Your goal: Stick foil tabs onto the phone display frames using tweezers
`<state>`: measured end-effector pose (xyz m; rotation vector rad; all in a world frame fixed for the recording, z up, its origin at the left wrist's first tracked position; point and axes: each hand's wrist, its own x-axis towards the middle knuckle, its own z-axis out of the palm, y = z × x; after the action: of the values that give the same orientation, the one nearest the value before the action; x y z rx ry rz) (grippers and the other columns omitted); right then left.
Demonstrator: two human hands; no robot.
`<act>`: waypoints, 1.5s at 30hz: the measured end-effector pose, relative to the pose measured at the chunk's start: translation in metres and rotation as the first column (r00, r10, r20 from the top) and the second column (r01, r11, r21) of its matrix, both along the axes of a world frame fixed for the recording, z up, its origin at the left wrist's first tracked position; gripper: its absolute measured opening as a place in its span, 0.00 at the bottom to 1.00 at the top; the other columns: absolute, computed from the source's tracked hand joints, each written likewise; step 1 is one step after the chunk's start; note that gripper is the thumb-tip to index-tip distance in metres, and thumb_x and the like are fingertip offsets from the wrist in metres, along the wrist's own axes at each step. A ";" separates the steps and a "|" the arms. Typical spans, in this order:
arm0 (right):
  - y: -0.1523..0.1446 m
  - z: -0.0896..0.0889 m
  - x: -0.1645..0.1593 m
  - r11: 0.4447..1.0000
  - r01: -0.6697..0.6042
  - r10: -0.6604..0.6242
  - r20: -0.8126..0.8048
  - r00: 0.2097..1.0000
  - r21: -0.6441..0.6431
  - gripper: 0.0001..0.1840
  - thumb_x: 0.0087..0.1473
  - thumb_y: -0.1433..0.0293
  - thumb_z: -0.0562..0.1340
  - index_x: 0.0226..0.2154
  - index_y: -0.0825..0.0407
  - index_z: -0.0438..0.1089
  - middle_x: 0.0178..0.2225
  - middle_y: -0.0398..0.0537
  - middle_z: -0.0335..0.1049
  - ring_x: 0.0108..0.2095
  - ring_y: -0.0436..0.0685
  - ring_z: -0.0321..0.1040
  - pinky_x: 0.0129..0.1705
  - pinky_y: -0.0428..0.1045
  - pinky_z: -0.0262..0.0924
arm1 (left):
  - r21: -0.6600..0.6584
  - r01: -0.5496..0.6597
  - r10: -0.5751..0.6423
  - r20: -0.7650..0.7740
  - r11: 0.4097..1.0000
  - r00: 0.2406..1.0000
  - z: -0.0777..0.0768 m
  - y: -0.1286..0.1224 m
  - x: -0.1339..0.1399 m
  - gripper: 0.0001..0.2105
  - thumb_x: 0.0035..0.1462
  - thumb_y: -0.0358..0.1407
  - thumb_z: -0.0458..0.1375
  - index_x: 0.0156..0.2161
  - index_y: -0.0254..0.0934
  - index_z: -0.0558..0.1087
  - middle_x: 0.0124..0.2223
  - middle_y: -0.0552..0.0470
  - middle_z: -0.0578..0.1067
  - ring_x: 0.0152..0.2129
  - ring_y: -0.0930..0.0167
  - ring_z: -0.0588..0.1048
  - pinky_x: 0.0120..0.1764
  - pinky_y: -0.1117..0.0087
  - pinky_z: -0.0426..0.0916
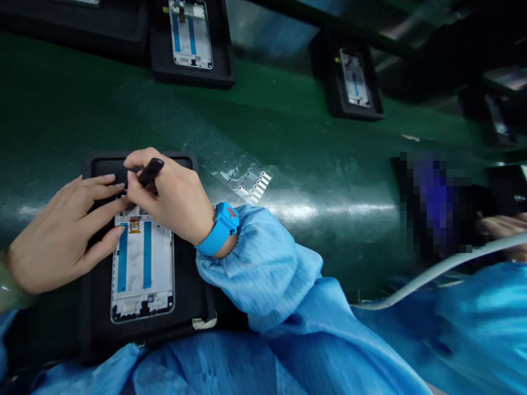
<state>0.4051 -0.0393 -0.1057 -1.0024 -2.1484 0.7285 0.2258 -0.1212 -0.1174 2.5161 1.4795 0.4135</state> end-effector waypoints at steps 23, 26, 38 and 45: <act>0.009 -0.001 0.009 0.993 -0.122 0.121 -0.053 0.991 -0.013 0.06 0.58 0.71 0.56 0.39 0.53 0.64 0.34 0.41 0.71 0.32 0.45 0.70 0.35 0.42 0.66 | 0.001 -0.006 0.006 0.004 1.000 1.000 0.000 0.001 0.002 0.20 0.60 0.36 0.48 0.56 0.33 0.63 0.52 0.39 0.65 0.57 0.55 0.59 0.58 0.46 0.55; 0.003 -0.001 0.006 0.988 -0.120 0.118 0.022 0.993 0.099 0.05 0.56 0.73 0.56 0.37 0.52 0.65 0.35 0.41 0.71 0.34 0.46 0.69 0.37 0.42 0.65 | 0.002 -0.009 0.009 0.011 1.000 1.000 0.000 0.001 0.002 0.19 0.60 0.37 0.48 0.55 0.32 0.64 0.51 0.38 0.66 0.57 0.55 0.60 0.57 0.46 0.55; 0.027 0.006 0.031 0.986 -0.026 0.017 0.057 0.998 0.164 0.09 0.60 0.69 0.52 0.34 0.52 0.66 0.34 0.46 0.69 0.36 0.52 0.67 0.40 0.50 0.65 | 0.013 0.001 -0.001 0.001 1.000 1.000 0.000 0.002 0.001 0.18 0.60 0.35 0.49 0.55 0.34 0.65 0.52 0.39 0.66 0.56 0.55 0.61 0.56 0.46 0.57; 0.035 0.002 0.032 0.974 -0.135 -0.024 0.678 0.735 0.181 0.16 0.58 0.72 0.54 0.49 0.53 0.66 0.45 0.53 0.69 0.45 0.61 0.65 0.38 0.53 0.65 | 0.015 0.022 -0.022 0.006 1.000 1.000 -0.007 0.002 -0.001 0.15 0.60 0.34 0.50 0.52 0.39 0.68 0.53 0.42 0.66 0.57 0.57 0.60 0.56 0.45 0.57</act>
<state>0.4367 -0.0043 -0.1033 -1.2108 -2.8170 0.1177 0.2244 -0.1192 -0.1241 2.5375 1.4504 0.4299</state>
